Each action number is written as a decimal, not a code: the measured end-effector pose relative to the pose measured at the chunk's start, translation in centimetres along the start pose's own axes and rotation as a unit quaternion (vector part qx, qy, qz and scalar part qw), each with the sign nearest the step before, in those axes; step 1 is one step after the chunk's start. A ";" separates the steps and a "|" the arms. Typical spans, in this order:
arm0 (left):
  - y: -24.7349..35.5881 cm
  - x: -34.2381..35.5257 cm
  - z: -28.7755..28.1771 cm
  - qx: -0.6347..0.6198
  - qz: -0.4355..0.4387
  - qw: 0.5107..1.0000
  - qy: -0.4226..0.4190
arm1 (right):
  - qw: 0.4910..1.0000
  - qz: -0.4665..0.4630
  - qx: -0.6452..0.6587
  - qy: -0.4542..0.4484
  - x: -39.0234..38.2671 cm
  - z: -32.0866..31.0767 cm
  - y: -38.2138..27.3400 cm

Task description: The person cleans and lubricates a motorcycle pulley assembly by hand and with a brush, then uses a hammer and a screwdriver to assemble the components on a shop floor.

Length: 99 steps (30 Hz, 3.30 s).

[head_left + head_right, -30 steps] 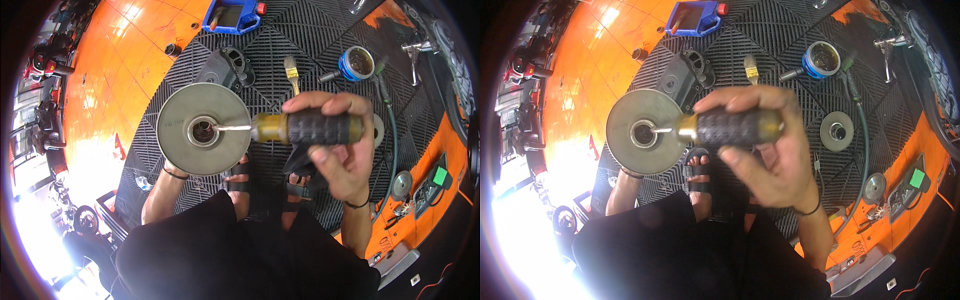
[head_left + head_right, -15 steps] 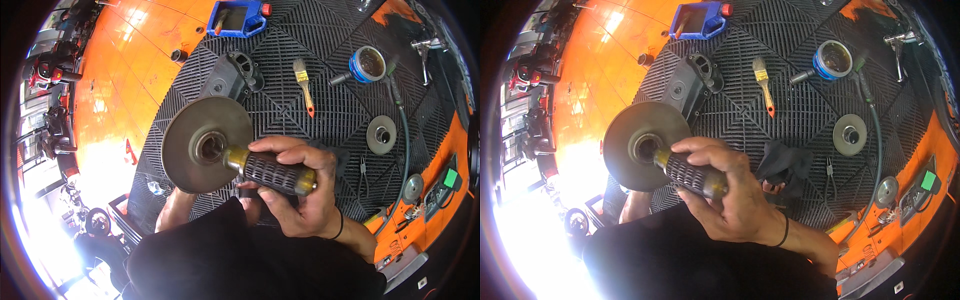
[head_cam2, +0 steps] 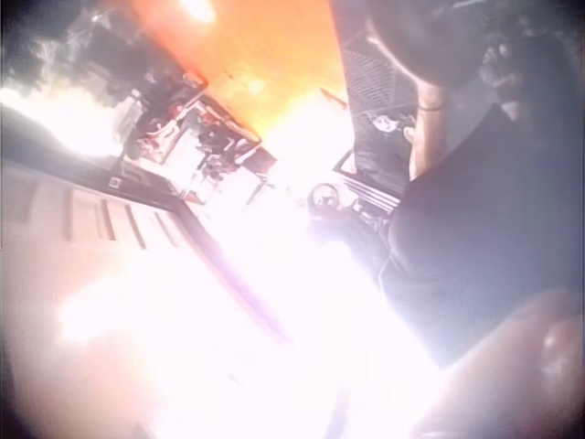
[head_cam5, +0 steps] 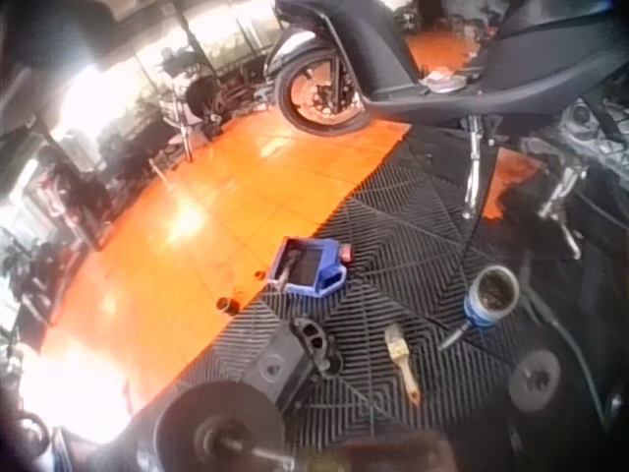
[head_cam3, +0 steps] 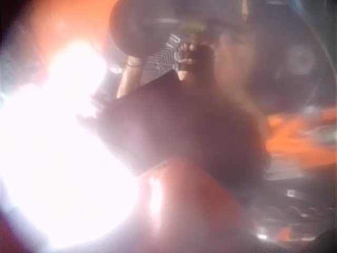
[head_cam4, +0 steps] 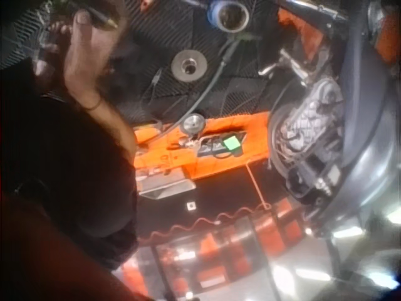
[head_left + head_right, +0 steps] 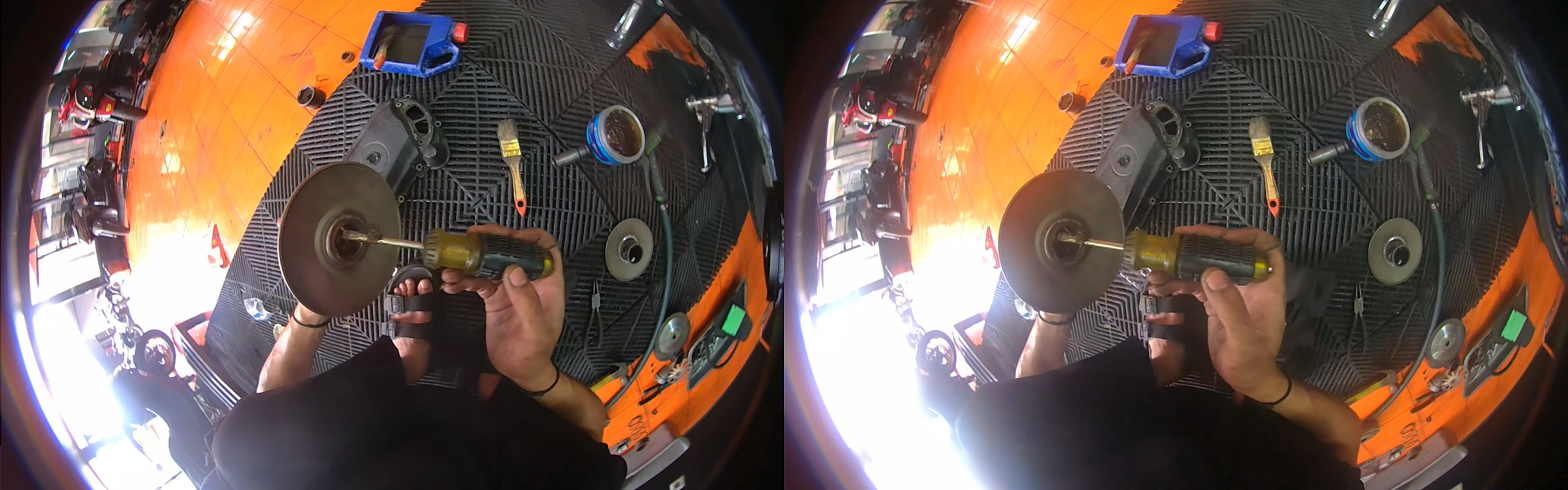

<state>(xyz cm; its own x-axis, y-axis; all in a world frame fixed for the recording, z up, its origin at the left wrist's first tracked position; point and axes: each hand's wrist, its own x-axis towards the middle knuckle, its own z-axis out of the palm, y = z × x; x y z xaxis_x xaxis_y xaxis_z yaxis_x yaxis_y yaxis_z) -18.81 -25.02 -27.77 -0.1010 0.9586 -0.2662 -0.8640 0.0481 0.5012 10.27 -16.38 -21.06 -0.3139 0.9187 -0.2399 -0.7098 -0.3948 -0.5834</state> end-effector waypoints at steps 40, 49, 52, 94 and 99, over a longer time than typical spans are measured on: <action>2.9 -7.2 -0.6 0.003 0.133 0.991 -0.001 | 0.537 -0.008 -0.802 -0.260 -3.1 -11.5 3.2; 1.4 -3.0 2.0 0.032 0.079 0.995 -0.042 | 0.523 -0.043 -0.829 -0.193 -8.1 -19.8 4.0; 0.7 -1.8 3.1 0.045 0.073 0.995 -0.051 | 0.570 -0.084 -0.803 -0.150 -7.9 -21.0 4.4; -11.6 14.4 5.4 0.897 0.049 0.325 -0.296 | 0.467 -0.044 -0.865 0.178 -16.3 -19.7 -12.3; -11.4 12.4 4.6 0.910 0.010 0.346 -0.229 | 0.357 -0.076 -0.930 -0.050 3.2 -19.9 -20.9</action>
<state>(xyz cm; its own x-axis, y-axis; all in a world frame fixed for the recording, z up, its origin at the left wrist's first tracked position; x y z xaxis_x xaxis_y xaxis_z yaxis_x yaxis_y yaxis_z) -7.95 -12.39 -33.02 0.3511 0.8877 -0.2978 0.9175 -0.2627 0.2988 36.65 -4.98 -25.08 -0.4480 0.8858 -0.1206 0.8928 0.4362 -0.1125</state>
